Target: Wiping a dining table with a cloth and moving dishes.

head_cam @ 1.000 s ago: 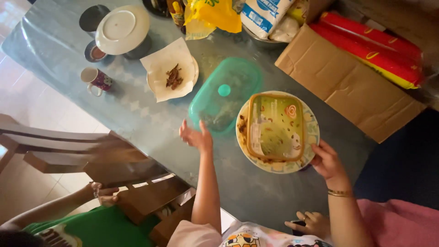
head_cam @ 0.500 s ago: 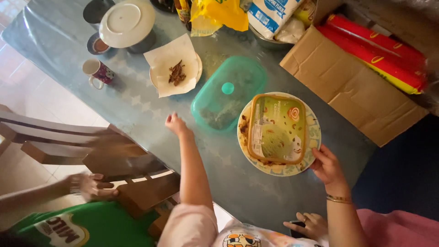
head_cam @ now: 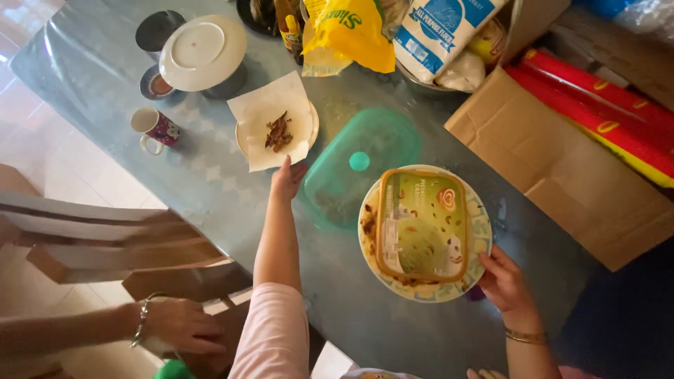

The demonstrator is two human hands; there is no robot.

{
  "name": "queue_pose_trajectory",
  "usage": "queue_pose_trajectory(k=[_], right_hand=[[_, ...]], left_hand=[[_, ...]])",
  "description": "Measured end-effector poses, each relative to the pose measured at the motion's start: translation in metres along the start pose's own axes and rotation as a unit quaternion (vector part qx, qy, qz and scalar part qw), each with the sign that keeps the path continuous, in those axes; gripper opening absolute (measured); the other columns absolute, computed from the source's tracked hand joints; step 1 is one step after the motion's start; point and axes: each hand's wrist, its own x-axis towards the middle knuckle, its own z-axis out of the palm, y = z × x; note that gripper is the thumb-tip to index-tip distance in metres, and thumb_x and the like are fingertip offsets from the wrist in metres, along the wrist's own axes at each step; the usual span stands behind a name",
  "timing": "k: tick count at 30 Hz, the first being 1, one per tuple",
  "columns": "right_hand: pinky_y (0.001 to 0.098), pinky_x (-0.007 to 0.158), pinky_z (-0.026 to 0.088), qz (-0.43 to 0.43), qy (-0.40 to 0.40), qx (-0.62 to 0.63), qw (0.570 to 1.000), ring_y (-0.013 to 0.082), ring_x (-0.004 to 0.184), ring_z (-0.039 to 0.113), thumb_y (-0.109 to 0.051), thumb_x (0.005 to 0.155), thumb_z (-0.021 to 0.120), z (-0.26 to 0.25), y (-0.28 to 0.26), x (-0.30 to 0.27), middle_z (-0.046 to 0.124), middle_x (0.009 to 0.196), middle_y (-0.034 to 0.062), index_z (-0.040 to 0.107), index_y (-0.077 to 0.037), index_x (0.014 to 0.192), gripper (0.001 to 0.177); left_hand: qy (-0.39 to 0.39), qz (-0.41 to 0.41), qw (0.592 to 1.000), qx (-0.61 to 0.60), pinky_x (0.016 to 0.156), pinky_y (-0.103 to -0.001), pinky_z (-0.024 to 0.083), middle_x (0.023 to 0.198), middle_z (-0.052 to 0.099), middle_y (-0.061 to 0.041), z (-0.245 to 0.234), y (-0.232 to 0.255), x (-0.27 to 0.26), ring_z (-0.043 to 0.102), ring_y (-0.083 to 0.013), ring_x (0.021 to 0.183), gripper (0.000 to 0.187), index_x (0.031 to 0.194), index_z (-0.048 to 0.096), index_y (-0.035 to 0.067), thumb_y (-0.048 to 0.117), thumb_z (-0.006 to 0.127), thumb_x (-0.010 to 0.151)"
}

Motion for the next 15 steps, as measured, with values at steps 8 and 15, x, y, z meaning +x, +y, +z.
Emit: queue_pose_trajectory(k=[8, 15], right_hand=[[0.0392, 0.090, 0.056, 0.008, -0.037, 0.019, 0.999, 0.0247, 0.111, 0.067, -0.010, 0.106, 0.045, 0.008, 0.002, 0.037, 0.066, 0.131, 0.0172, 0.047, 0.003, 0.149, 0.045], [0.0404, 0.088, 0.056, 0.034, 0.011, -0.005, 0.999, 0.0246, 0.108, 0.068, -0.011, 0.104, 0.045, 0.020, 0.003, 0.040, 0.067, 0.128, 0.0175, 0.049, 0.002, 0.147, 0.046]], left_hand=[[0.084, 0.227, 0.970, -0.008, 0.060, -0.043, 0.056, 0.102, 0.068, -0.019, -0.009, 0.029, 0.036, 0.067, -0.0321, 0.082, 0.041, 0.122, 0.061, -0.009, 0.028, 0.061, 0.105], [0.074, 0.335, 0.937, -0.062, 0.091, -0.045, 0.065, 0.124, 0.064, -0.016, -0.028, 0.065, 0.059, 0.072, -0.0303, 0.107, 0.039, 0.129, 0.045, 0.001, 0.012, 0.068, 0.100]])
